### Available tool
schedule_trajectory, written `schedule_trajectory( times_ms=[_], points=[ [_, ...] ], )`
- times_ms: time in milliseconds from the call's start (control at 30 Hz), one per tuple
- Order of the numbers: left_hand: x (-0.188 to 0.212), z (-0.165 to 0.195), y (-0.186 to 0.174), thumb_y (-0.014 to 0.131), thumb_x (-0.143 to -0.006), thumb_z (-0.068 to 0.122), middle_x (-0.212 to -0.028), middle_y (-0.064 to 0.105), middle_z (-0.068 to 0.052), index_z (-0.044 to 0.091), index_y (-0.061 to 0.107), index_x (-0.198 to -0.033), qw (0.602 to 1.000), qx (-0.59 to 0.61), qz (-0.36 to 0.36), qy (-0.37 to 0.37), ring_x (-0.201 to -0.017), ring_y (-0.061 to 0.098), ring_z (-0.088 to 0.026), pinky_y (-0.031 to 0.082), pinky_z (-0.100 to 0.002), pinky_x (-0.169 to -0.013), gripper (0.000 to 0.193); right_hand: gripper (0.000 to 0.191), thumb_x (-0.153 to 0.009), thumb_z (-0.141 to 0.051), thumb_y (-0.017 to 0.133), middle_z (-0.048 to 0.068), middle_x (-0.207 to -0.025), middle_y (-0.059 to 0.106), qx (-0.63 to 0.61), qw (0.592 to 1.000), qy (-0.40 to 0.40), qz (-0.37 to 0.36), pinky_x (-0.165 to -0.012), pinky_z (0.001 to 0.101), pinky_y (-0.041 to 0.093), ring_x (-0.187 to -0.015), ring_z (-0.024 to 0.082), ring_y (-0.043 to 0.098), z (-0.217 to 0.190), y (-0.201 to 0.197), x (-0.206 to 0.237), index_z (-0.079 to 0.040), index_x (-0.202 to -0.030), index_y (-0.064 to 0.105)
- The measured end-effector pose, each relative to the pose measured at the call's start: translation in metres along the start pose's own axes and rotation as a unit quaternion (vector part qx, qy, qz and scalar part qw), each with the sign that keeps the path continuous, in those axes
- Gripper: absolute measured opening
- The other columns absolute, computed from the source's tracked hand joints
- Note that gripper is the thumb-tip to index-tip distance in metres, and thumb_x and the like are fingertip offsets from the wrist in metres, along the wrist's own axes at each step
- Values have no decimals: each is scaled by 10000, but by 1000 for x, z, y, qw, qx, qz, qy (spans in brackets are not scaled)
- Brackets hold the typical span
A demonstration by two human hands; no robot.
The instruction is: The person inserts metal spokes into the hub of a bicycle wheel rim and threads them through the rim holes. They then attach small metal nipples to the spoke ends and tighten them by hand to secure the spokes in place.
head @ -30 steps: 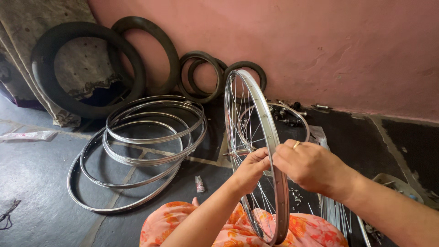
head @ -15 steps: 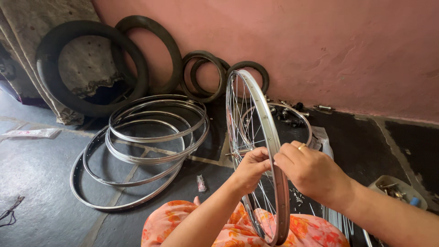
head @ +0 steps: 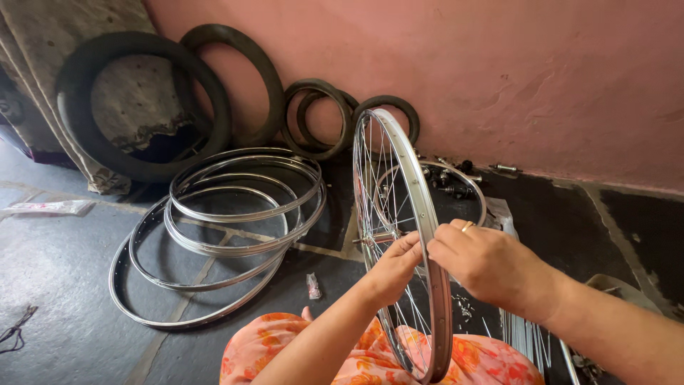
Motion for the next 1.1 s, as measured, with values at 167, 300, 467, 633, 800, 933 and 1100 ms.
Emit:
schedule_trajectory(
  times_ms=[167, 300, 467, 633, 800, 933, 1100],
  points=[
    [-1, 3, -2, 603, -1069, 204, -1191, 689, 9, 72, 662, -1272, 999, 39, -16, 25, -1140, 601, -92, 450, -284, -1052, 249, 103, -720, -118, 626, 38, -782, 547, -22, 999, -17, -24, -627, 342, 537, -750, 216, 619, 4, 0, -2, -102, -813, 585],
    [0, 1, -4, 673, -1045, 126, -1149, 697, -9, 74, 672, -1199, 996, 65, -37, 54, -1089, 614, -117, 459, -313, -1001, 162, 86, -754, -122, 651, 57, -737, 539, 69, 995, -35, -63, -594, 358, 537, -711, 226, 615, 1, 10, -3, -85, -799, 587],
    [-1, -5, -5, 640, -1092, 165, -1131, 699, 0, 51, 686, -1214, 999, 13, -5, 44, -1069, 611, -104, 468, -302, -1007, 174, 340, -668, -96, 671, 80, -906, 643, -41, 998, 3, 39, -670, 343, 551, -783, 235, 652, 5, -12, 3, -3, -995, 665],
    [-1, -1, -1, 585, -1103, 242, -1164, 701, 16, 57, 685, -1268, 999, -12, -30, 17, -1098, 608, -76, 467, -275, -1027, 268, 332, -685, -30, 719, 67, -897, 656, -65, 996, 53, -2, -683, 363, 558, -785, 250, 669, 13, -18, 0, -38, -1015, 686],
    [-1, 7, -1, 647, -1043, 166, -1133, 705, 12, 80, 669, -1219, 997, 36, -55, 34, -1051, 630, -100, 494, -300, -988, 197, 383, -642, -40, 744, 71, -921, 670, -95, 992, 80, 14, -691, 373, 561, -808, 269, 681, 16, -14, 8, -52, -1021, 689],
    [0, 5, -3, 658, -1035, 147, -1124, 699, 21, 74, 668, -1175, 998, 20, -30, 53, -1038, 630, -92, 501, -292, -977, 158, 341, -771, -77, 748, 95, -1002, 687, -110, 973, 173, 110, -736, 351, 567, -872, 259, 688, 7, -2, 38, -38, -1104, 686],
    [2, 3, -3, 583, -1137, 246, -1066, 692, 21, 52, 695, -1197, 999, -19, -29, 30, -1008, 611, -67, 491, -267, -947, 231, 432, -883, -93, 685, 148, -1202, 668, -260, 842, 384, 277, -849, 327, 590, -982, 198, 703, -50, 69, 105, -8, -1296, 594]
  ],
)
Point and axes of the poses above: each hand's wrist, its own x-axis away from the middle knuckle, its own y-axis out of the palm, z = x × y, the point moved 5 cm from there along -x, towards the middle knuckle
